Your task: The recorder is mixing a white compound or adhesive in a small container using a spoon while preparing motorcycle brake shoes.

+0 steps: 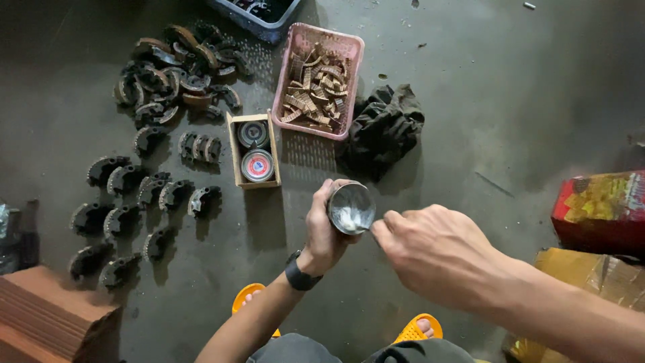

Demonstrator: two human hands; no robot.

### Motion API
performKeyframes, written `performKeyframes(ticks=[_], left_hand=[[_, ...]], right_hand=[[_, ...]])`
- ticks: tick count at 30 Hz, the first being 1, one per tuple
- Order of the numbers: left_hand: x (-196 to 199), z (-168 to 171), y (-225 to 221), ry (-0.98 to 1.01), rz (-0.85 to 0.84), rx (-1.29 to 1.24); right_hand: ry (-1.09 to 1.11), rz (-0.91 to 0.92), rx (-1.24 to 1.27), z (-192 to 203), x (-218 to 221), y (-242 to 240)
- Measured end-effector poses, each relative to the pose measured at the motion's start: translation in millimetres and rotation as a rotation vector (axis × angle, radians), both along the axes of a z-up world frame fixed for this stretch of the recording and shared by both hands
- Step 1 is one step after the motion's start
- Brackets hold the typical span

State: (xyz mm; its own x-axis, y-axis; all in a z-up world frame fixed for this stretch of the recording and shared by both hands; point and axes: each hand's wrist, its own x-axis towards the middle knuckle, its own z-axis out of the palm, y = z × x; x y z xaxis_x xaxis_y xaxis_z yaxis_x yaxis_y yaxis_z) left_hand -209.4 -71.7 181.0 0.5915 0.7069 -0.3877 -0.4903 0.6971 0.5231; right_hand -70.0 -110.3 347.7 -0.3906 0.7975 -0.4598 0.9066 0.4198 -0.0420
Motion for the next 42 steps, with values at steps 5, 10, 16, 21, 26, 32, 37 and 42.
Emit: performKeyframes(ticks=[5,10,16,21,26,32,37,42], left_hand=[[11,-17,-11,-0.058,-0.109,0.011],[10,-14,1,0.039,-0.051,0.064],[19,-24,1,-0.138,-0.005,0.089],[16,-47,11,0.009,0.036,0.185],[22,-34,11,-0.013,0.026,0.210],[18,-43,12,0.002,-0.003,0.308],[27,-49,5,-0.047,-0.010,0.234],[14,-43,15,0.026,-0.028,0.274]], right_hand=[[0.043,0.006,0.167,-11,12,7],[-0.039,-0.076,0.013,-8,11,3],[0.235,-0.129,0.128,-20,18,9],[0.029,-0.174,0.052,-27,19,10],[0.171,-0.194,0.047,-22,12,15],[0.053,-0.224,0.015,-29,13,10],[0.120,-0.166,-0.010,-35,12,11],[-0.009,-0.202,-0.020,-29,12,17]])
